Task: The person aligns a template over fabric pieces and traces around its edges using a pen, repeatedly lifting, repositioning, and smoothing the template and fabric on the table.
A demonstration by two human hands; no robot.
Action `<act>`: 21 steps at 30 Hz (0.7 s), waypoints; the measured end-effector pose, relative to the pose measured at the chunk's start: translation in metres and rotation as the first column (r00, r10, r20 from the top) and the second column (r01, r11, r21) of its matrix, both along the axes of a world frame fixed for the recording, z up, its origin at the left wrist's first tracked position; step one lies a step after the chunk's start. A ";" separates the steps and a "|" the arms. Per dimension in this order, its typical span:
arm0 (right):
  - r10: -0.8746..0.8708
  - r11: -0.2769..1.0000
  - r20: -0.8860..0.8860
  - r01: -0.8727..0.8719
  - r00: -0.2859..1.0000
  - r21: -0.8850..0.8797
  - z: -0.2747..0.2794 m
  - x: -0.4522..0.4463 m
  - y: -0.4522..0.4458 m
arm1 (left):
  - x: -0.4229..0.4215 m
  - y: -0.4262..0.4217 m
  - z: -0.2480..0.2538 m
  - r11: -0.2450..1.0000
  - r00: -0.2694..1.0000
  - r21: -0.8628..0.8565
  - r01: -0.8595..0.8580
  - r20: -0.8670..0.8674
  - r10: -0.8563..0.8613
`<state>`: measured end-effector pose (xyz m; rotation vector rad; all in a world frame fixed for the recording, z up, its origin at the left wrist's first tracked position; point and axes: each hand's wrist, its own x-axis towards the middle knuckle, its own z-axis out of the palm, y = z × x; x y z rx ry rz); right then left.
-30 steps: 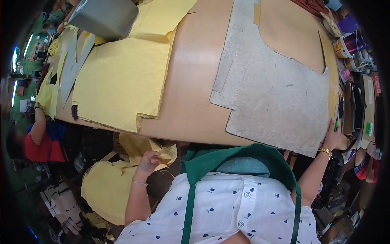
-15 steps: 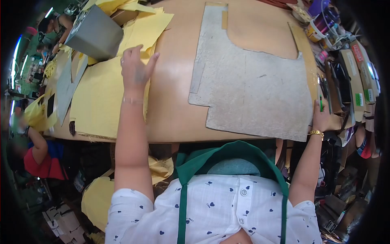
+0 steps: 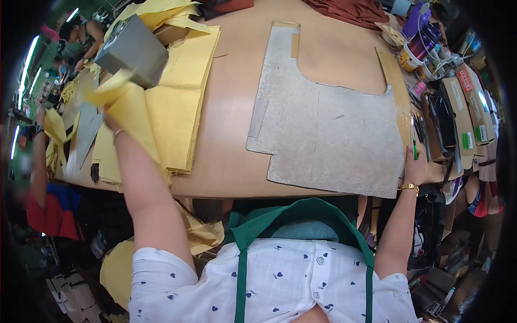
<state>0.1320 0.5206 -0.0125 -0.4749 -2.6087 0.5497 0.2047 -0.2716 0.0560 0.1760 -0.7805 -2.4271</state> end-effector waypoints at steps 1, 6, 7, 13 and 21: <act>-0.004 1.000 -0.005 0.004 1.000 0.009 0.001 0.001 -0.002 | 0.024 -0.003 0.009 0.999 0.999 -0.010 -0.038 0.000 0.038; -0.004 1.000 0.001 0.004 1.000 -0.016 0.004 0.002 -0.006 | 0.115 0.030 0.063 0.963 0.993 -0.241 -0.118 -0.018 0.117; 0.012 1.000 -0.005 -0.012 1.000 -0.015 0.002 0.001 -0.003 | 0.126 0.038 0.074 0.953 0.994 -0.281 -0.112 -0.016 0.112; 0.035 0.999 0.016 -0.036 0.999 0.035 -0.001 -0.001 0.003 | 0.137 0.073 0.118 0.877 0.986 -0.464 -0.123 0.041 0.160; 0.036 0.998 0.021 -0.037 0.999 0.047 -0.001 0.001 0.003 | 0.114 0.097 0.163 0.788 0.999 -0.615 -0.033 0.001 0.042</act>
